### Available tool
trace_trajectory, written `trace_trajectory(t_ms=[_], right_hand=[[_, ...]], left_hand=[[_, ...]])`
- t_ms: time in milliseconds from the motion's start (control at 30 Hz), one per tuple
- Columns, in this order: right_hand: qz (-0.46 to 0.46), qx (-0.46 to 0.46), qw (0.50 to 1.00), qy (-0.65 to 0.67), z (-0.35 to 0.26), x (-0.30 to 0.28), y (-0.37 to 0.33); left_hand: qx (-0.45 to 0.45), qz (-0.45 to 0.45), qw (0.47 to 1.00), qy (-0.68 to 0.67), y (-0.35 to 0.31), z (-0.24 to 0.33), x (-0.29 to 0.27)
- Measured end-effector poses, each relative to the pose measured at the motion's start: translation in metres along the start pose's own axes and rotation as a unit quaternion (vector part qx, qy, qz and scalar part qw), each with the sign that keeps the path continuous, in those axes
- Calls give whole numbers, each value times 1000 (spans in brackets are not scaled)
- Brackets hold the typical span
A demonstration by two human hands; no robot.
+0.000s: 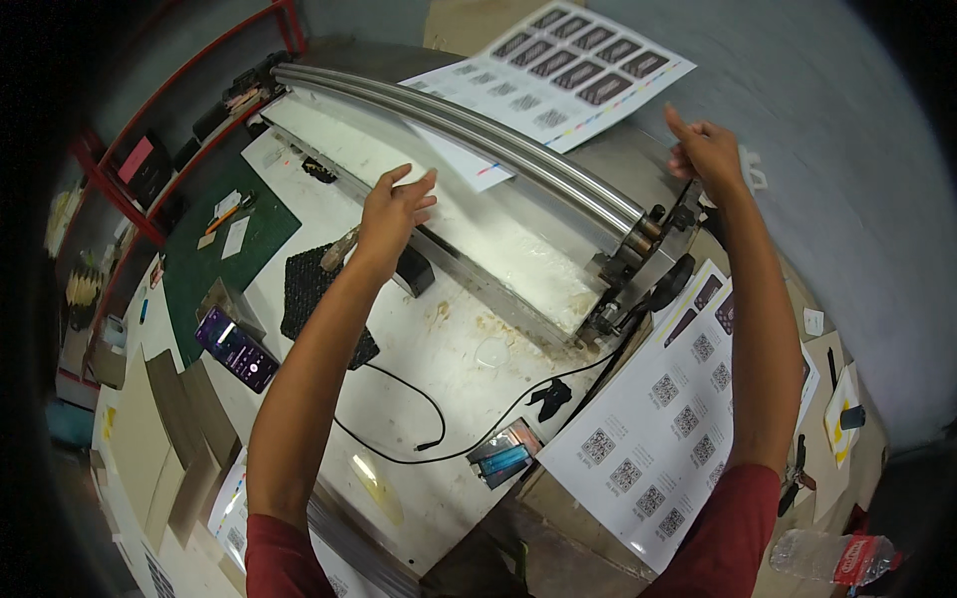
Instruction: The person repeatedly places a white laminating sheet onto a beige card, smooths it down, and flips the card to reveal QR codes. They then move the finished card to a stack on the right and repeat the process with new cards and sheets.
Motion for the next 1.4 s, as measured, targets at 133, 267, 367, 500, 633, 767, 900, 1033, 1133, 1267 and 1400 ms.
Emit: trace_trajectory(t_ms=[133, 267, 367, 500, 633, 767, 900, 1033, 1133, 1267, 1400], right_hand=[[126, -25, 991, -32, -13, -28, -39], [244, -313, 916, -48, -41, -2, -136], [118, -536, 819, -169, -61, 70, -223], [35, -543, 750, -377, -84, 155, -256], [41, -587, 741, -323, -74, 176, -240], [50, -600, 759, -249, -156, 156, -309], [-63, -578, 759, -293, -246, 141, -375], [-64, -506, 810, -290, -306, 107, -362], [-307, -556, 745, -201, -374, 172, -379], [-509, -527, 646, -214, -335, 345, -446], [-536, -521, 594, -296, -232, 440, -526]], left_hand=[[-30, 42, 989, -139, -15, -6, -35], [-18, 66, 983, -171, -66, 3, -88], [-5, 95, 983, -159, -112, 31, -136], [68, 100, 977, -174, -164, 84, -171], [118, 77, 975, -175, -218, 133, -203], [235, 286, 929, 30, -302, 149, -247], [354, 243, 903, -22, -404, 151, -278], [430, 257, 861, 85, -509, 187, -287], [267, 349, 872, 215, -575, 198, -310], [66, 430, 885, 163, -650, 145, -344], [-92, 428, 896, 77, -703, 32, -365]])
Point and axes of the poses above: each hand's wrist, its own y-axis towards the middle knuckle, its own x-axis out of the palm, z = x × y, the point moved 3 cm from there along y, towards the middle knuckle, and after that the axes turned 7 degrees about -z, right-handed, at the moved point
